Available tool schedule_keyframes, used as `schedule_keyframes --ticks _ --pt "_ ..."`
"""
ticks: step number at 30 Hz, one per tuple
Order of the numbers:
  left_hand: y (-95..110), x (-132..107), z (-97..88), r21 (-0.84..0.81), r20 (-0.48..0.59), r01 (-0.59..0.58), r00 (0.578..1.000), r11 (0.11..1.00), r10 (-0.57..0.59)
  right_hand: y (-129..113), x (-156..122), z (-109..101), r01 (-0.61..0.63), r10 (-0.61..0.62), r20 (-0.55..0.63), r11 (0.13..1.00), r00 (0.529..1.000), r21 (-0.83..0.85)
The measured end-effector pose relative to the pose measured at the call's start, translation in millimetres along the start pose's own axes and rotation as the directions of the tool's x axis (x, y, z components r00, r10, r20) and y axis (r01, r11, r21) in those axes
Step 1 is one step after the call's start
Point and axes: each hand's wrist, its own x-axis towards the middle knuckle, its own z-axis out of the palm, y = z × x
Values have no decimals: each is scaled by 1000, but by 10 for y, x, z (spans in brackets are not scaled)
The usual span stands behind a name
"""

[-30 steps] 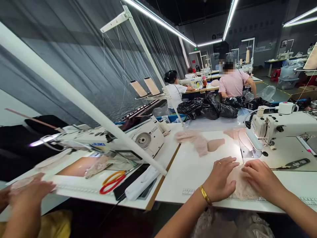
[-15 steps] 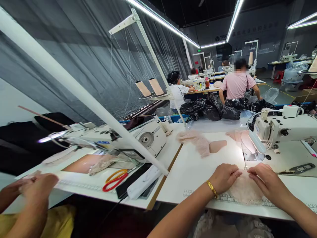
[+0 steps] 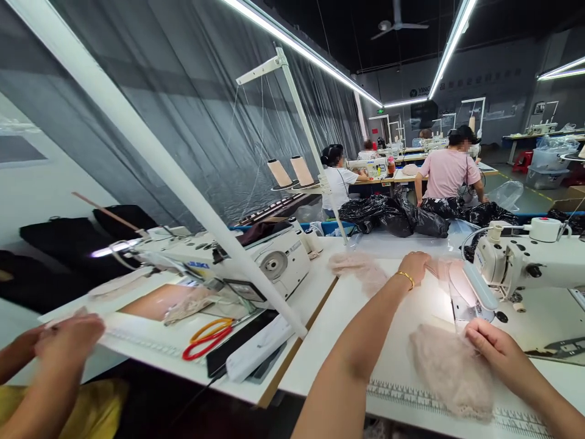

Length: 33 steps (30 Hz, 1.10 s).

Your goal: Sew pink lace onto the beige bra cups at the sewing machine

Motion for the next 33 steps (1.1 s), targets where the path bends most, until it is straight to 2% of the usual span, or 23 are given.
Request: schedule_keyframes --ticks 3,6,9,12,14,16,18,20,21,22,23,25,29,31,33 --pt "-45 172 43 13 25 20 999 1000 -21 -10 25 -10 -4 4 -9 1000 1000 26" --pt "-61 221 84 -25 3 50 999 998 -50 -35 48 -24 -33 35 -17 997 999 69" --pt "-70 209 64 -125 -77 86 992 988 -97 -69 35 -55 -80 82 -11 990 997 114" --pt "-74 140 -95 -282 -211 104 963 954 -167 -93 -9 -98 -115 112 26 979 993 167" --pt "-51 23 -282 -402 -293 76 934 912 -206 -98 -43 -119 -129 119 63 973 991 192" --pt "18 -187 -488 -510 -330 18 919 860 -216 -94 -68 -129 -141 130 70 973 989 185" --pt "143 -484 -649 -590 -306 -36 934 807 -182 -85 -80 -132 -147 143 33 976 989 160" --pt "315 -814 -702 -635 -217 -64 971 770 -99 -78 -82 -134 -135 139 -16 981 990 142" --pt "409 -967 -680 -655 -133 -72 991 752 -21 -75 -80 -135 -122 128 -29 982 991 144" --pt "505 -1100 -628 -681 -2 -72 995 729 96 -74 -79 -137 -106 112 -33 983 993 151" --pt "597 -1206 -550 -694 83 -67 982 716 172 -72 -79 -139 -88 95 -35 983 995 159" --pt "761 -1334 -352 -690 170 -43 961 723 220 -67 -89 -139 -58 66 -41 983 997 175" --pt "954 -1352 -22 -580 156 -36 976 814 154 -72 -151 -99 -27 36 -49 984 998 174" --pt "976 -1331 34 -512 67 -92 987 854 147 -99 -200 -68 -7 15 -49 988 999 154" --pt "953 -1321 14 -437 -58 -218 975 873 215 -145 -248 -49 38 -34 -52 996 998 77"
